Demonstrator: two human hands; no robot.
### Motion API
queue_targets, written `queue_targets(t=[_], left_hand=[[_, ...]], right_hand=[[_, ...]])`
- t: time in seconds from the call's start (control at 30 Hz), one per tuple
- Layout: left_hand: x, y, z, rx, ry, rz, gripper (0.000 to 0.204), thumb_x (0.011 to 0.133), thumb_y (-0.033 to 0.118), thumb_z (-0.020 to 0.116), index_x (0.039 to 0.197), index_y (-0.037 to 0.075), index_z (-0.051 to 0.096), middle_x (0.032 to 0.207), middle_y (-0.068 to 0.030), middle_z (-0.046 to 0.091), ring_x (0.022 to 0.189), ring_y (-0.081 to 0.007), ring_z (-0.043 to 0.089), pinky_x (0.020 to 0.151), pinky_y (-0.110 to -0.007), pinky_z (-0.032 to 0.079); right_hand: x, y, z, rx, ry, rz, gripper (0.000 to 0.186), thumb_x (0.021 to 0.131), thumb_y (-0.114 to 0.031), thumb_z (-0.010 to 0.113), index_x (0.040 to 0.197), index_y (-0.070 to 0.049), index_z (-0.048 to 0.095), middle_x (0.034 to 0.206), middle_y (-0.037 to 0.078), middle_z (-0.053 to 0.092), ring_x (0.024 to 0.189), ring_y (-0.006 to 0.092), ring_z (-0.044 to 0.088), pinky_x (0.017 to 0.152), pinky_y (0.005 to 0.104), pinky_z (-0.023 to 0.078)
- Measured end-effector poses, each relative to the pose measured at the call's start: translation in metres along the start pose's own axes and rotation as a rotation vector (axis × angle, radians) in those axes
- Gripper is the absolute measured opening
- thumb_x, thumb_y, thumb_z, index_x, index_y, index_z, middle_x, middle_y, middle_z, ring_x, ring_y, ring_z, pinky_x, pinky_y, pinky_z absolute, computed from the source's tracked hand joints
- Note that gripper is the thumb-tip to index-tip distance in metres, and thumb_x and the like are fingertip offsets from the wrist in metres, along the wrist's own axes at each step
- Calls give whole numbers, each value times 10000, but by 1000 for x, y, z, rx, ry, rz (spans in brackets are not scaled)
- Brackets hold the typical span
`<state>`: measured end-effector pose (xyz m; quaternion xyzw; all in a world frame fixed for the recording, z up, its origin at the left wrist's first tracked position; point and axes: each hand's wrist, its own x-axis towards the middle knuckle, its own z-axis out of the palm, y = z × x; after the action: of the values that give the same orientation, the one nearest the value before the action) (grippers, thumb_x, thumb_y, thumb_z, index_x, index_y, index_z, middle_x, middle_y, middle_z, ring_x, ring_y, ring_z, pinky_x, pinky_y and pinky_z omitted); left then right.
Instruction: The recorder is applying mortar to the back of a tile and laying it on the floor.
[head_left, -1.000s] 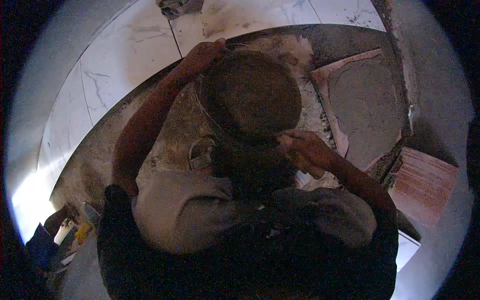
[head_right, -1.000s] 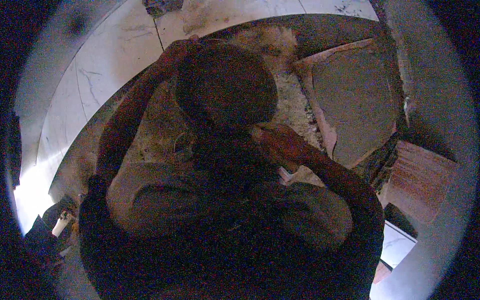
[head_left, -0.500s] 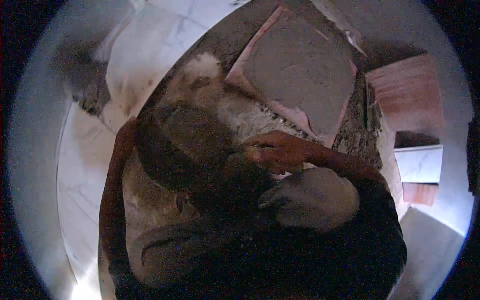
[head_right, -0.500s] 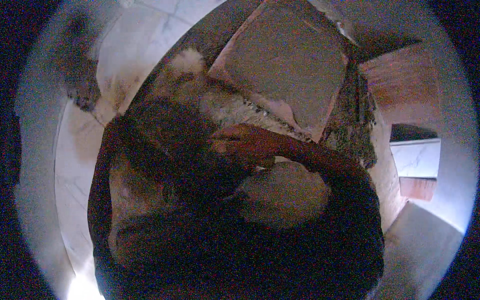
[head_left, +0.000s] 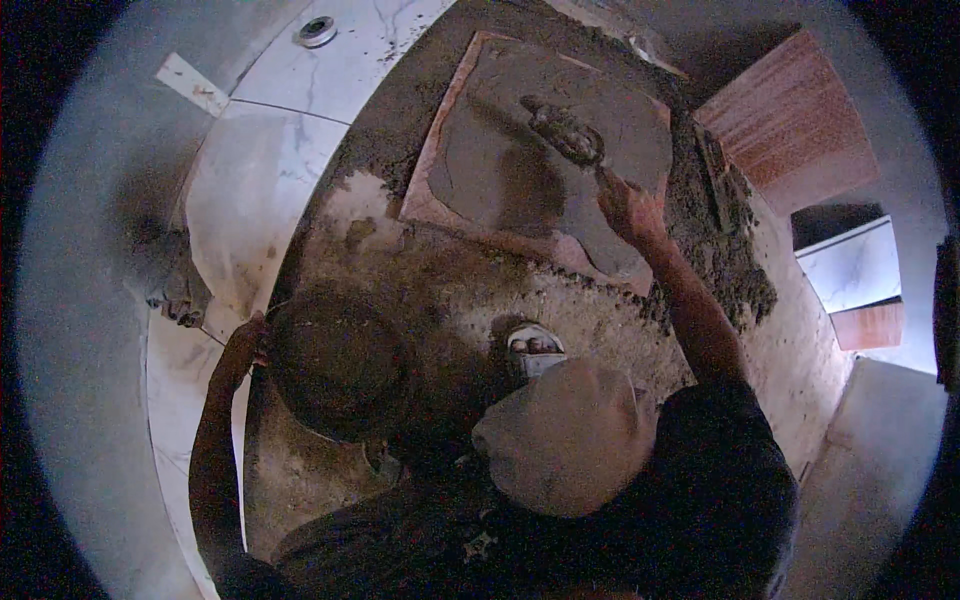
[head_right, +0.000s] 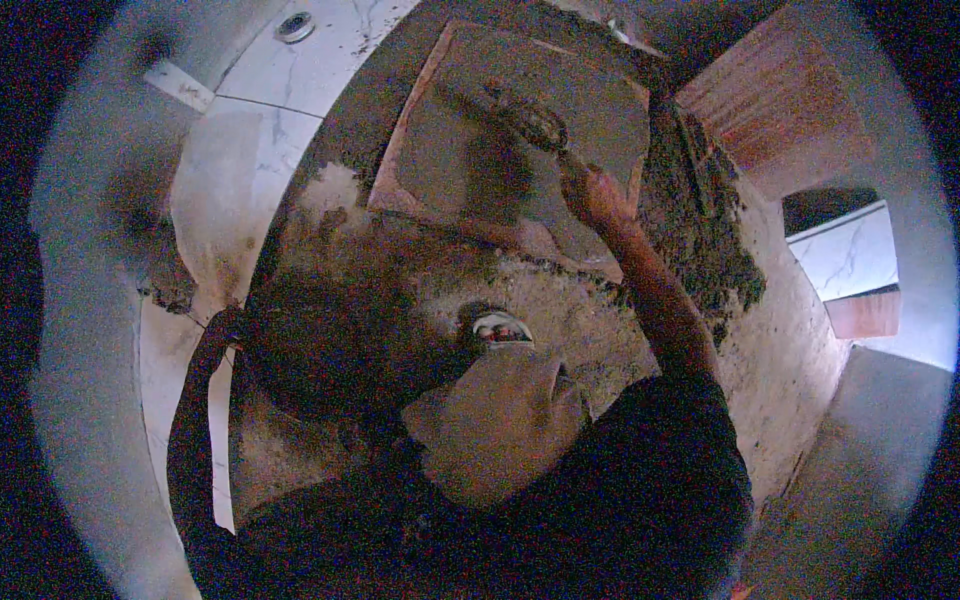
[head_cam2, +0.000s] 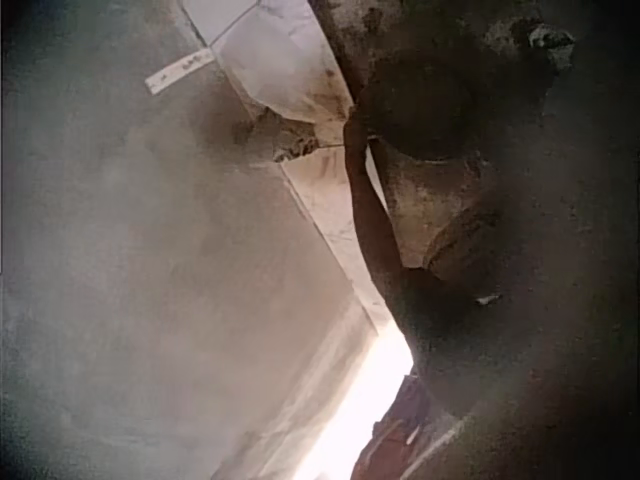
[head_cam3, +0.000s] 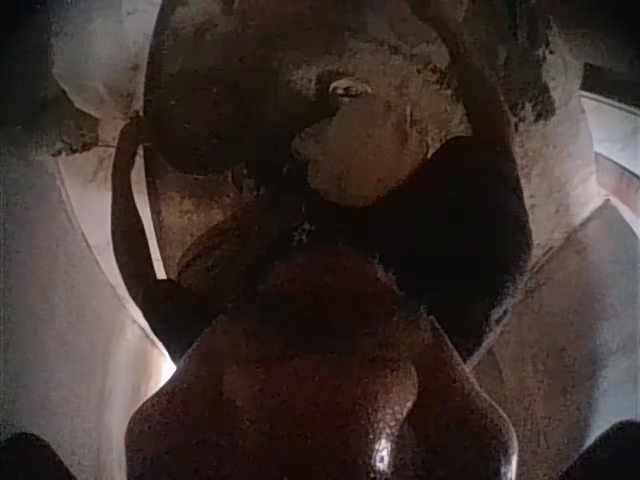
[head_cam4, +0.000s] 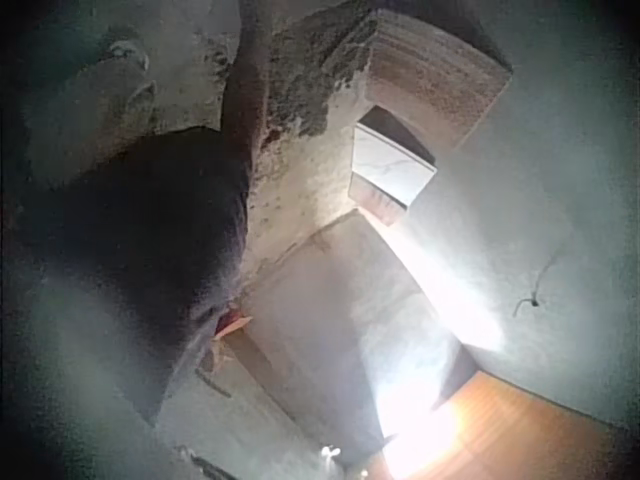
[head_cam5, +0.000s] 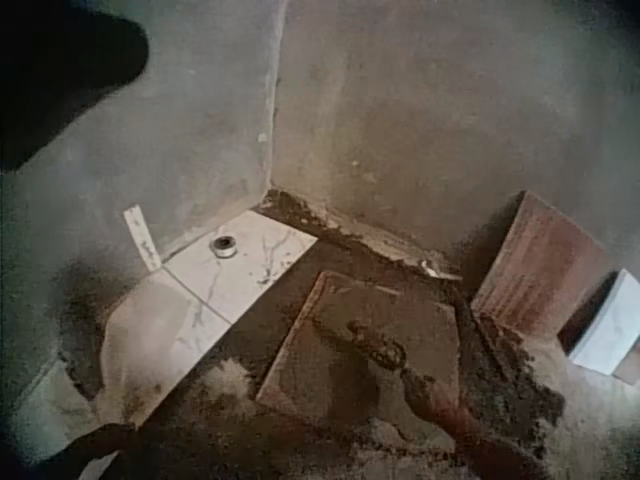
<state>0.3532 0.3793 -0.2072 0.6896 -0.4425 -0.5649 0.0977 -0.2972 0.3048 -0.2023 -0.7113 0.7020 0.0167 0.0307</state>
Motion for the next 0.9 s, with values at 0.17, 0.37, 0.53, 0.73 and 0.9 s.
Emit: queue_targets(t=[0.17,0.37,0.53,0.73,0.9], left_hand=[[8,10,14,-91,-27,41,605,863,556,415,1087,10,550,966,-55,565,812,-141,520,680,-297,446],[-1,17,20,-4,32,96,548,919,466,363,1097,-15,556,1045,-68,567,944,-151,490,879,-305,358],[13,-12,20,-110,99,55,533,930,433,356,1119,-29,542,1083,-74,564,995,-163,494,906,-311,360],[29,-45,2,-330,-1,-49,500,927,360,391,1239,-26,446,1218,-93,500,1073,-183,481,936,-324,362],[32,-52,0,-17,130,294,496,920,353,405,1256,-13,433,1218,-100,500,1095,-181,471,950,-320,352]], right_hand=[[18,32,28,-155,242,-102,409,842,-288,519,1223,-158,454,1010,141,615,914,320,593,947,618,208],[24,63,7,689,-9,-10,349,882,-298,488,1177,-114,472,893,137,599,704,218,578,654,401,442],[27,85,1,621,-180,138,329,886,-274,487,1154,-82,486,813,108,569,621,161,538,566,337,432],[63,107,39,-167,260,-732,325,873,-246,497,1154,-82,502,706,42,552,547,131,504,568,301,454],[95,105,33,730,-555,190,350,880,-238,475,1194,-85,479,837,52,571,615,104,525,599,314,466]])
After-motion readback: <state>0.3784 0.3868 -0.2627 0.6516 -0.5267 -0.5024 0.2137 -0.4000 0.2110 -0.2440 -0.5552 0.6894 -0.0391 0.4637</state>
